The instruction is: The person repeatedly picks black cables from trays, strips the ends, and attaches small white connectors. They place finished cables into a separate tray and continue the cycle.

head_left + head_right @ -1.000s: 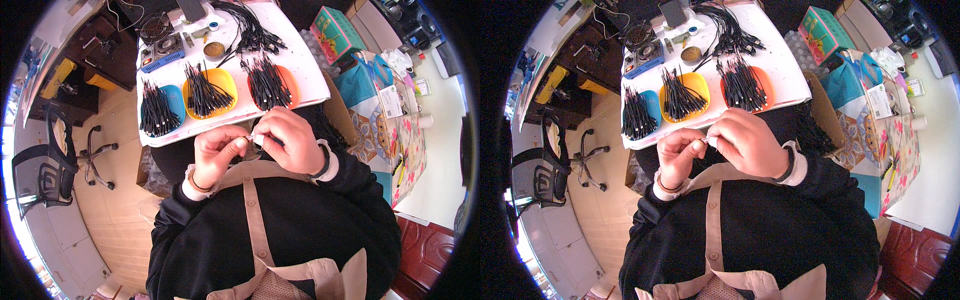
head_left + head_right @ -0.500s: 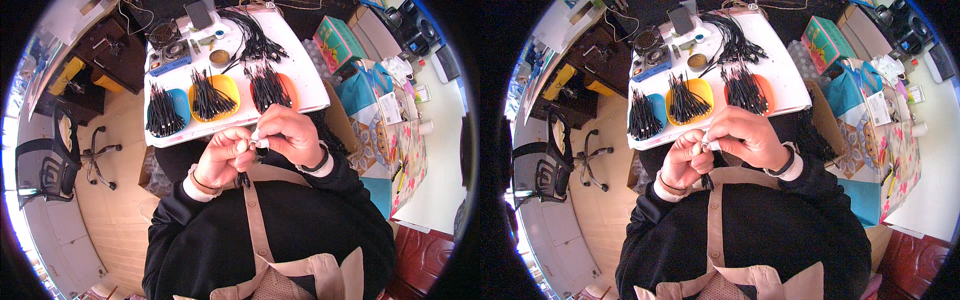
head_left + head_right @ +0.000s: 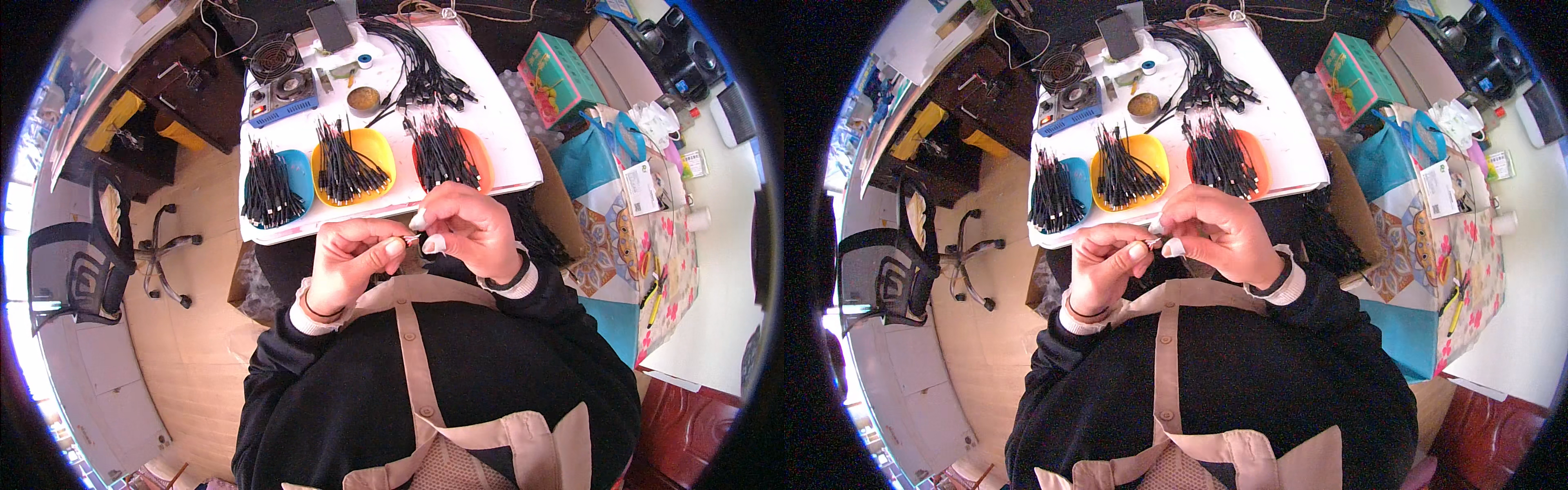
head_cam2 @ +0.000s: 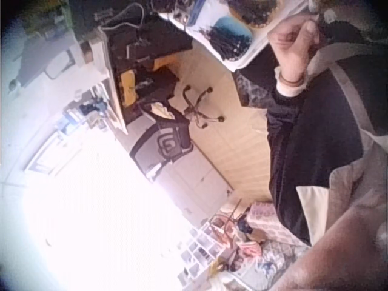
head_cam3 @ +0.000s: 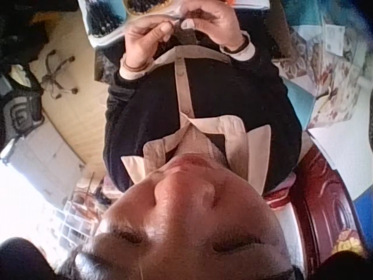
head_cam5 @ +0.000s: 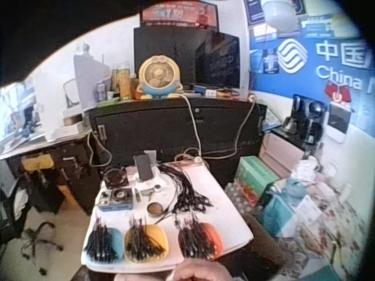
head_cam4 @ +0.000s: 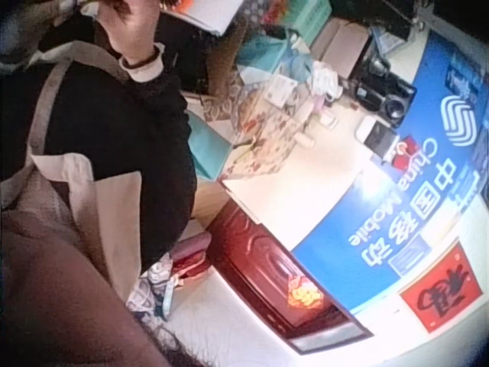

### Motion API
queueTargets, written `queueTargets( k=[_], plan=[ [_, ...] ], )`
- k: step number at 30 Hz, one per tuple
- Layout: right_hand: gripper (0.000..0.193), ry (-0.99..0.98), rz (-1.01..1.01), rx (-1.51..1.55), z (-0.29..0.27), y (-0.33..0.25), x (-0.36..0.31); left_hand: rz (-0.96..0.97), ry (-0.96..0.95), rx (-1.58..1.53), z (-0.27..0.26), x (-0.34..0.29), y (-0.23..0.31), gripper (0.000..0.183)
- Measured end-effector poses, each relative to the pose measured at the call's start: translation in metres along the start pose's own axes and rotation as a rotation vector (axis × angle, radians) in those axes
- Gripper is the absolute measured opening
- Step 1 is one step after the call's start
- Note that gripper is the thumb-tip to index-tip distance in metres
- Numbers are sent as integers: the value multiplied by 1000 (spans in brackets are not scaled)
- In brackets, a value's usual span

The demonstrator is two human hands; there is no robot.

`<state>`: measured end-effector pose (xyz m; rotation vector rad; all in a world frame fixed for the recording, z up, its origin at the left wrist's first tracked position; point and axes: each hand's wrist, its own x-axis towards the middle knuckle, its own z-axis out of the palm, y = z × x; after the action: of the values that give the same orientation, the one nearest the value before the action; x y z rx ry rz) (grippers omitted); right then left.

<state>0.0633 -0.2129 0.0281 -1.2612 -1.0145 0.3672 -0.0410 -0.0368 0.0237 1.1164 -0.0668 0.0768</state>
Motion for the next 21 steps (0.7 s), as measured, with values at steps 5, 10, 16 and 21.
queueTargets(
  k=[5,10,16,21],
  plan=[
    [11,50,-83,-200,0,5,3,-93,-27,-106,-3,9,-7,16],
    [14,213,50,92,3,18,8,-178,28,-134,1,31,3,15],
    [18,208,81,117,-26,41,13,20,186,656,-27,92,55,16],
    [15,82,212,14,-39,53,9,339,-13,1391,-79,192,33,9]
  ],
)
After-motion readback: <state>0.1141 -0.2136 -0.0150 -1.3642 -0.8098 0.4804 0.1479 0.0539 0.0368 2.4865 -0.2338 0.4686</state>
